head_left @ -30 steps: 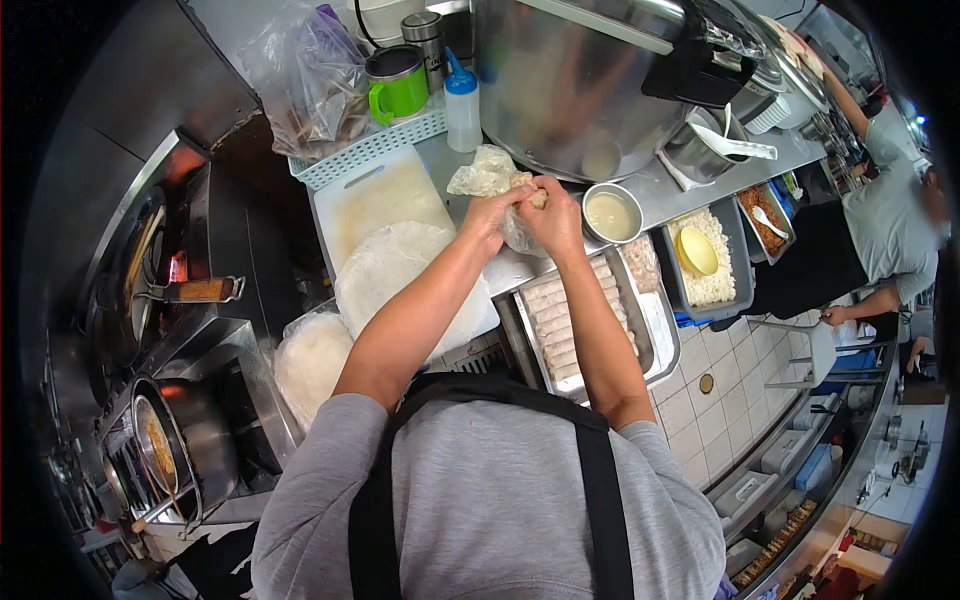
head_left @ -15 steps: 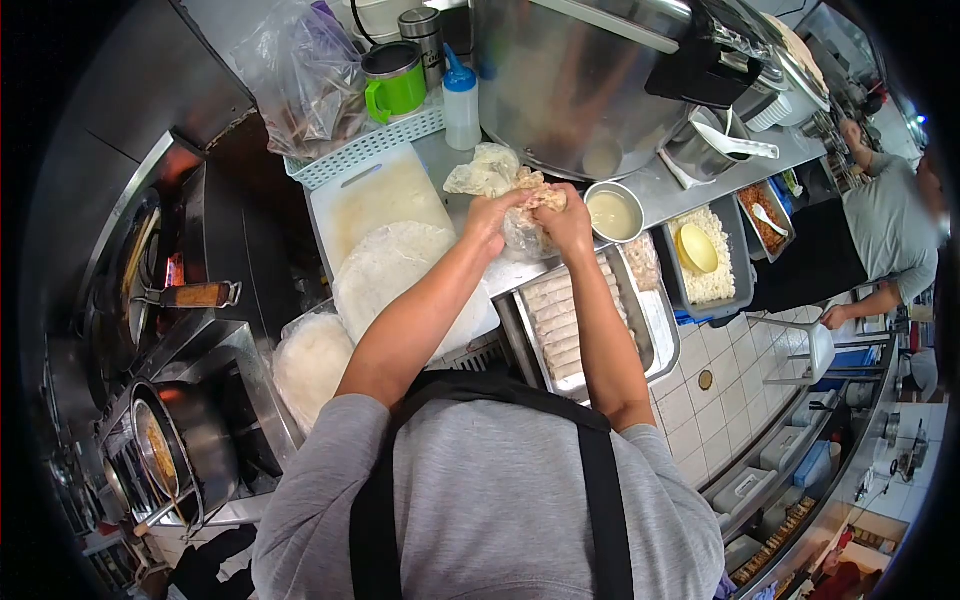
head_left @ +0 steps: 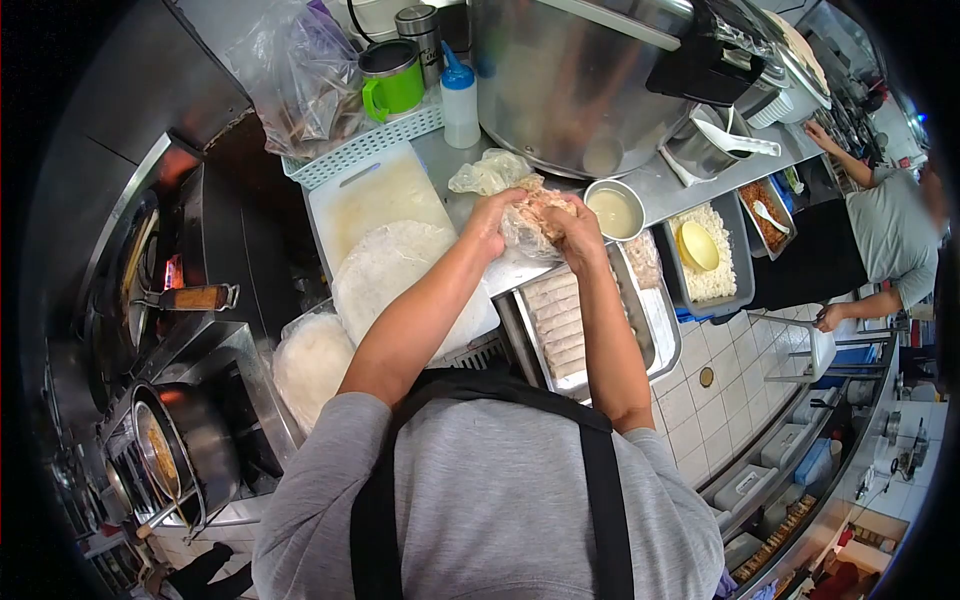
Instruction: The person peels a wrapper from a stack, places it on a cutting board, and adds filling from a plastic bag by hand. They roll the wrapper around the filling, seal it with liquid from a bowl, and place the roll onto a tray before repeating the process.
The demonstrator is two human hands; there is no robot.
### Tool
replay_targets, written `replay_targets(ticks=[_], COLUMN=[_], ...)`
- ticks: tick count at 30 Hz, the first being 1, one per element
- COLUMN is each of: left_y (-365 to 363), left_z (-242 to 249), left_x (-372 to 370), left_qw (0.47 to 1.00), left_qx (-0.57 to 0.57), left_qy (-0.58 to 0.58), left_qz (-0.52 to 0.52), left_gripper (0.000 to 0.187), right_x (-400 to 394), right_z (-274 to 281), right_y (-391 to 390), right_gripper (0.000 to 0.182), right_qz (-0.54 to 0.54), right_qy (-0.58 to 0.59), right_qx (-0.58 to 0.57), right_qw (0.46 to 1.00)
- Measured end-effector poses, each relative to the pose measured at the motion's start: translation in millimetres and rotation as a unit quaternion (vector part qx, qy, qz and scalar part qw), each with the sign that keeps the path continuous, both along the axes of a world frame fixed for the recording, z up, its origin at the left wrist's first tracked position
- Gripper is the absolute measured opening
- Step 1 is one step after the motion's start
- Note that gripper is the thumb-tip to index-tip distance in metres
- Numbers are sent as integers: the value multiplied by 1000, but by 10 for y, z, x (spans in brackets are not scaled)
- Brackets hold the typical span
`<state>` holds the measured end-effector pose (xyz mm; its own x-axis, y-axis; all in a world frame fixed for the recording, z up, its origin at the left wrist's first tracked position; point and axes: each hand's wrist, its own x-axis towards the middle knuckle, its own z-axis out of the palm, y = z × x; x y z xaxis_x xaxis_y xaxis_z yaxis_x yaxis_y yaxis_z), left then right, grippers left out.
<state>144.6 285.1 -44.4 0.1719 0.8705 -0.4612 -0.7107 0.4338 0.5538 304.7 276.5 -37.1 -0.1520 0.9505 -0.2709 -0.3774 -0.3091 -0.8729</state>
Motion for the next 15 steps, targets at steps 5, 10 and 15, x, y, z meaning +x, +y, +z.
replay_targets(ticks=[5, 10, 15], left_y=[51, 70, 40], left_z=[4, 190, 219], left_x=[80, 30, -135], left_qw=[1000, 972, 969], left_qx=[-23, 47, 14], left_qy=[-13, 223, 245], left_qz=[12, -49, -34], left_gripper=[37, 39, 43], right_x=[112, 188, 118], right_z=[110, 256, 239], right_y=[-200, -256, -184], right_gripper=[37, 43, 33], right_qz=[-56, -49, -3], right_qy=[82, 142, 85], right_qx=[8, 49, 33], right_qw=[995, 987, 996])
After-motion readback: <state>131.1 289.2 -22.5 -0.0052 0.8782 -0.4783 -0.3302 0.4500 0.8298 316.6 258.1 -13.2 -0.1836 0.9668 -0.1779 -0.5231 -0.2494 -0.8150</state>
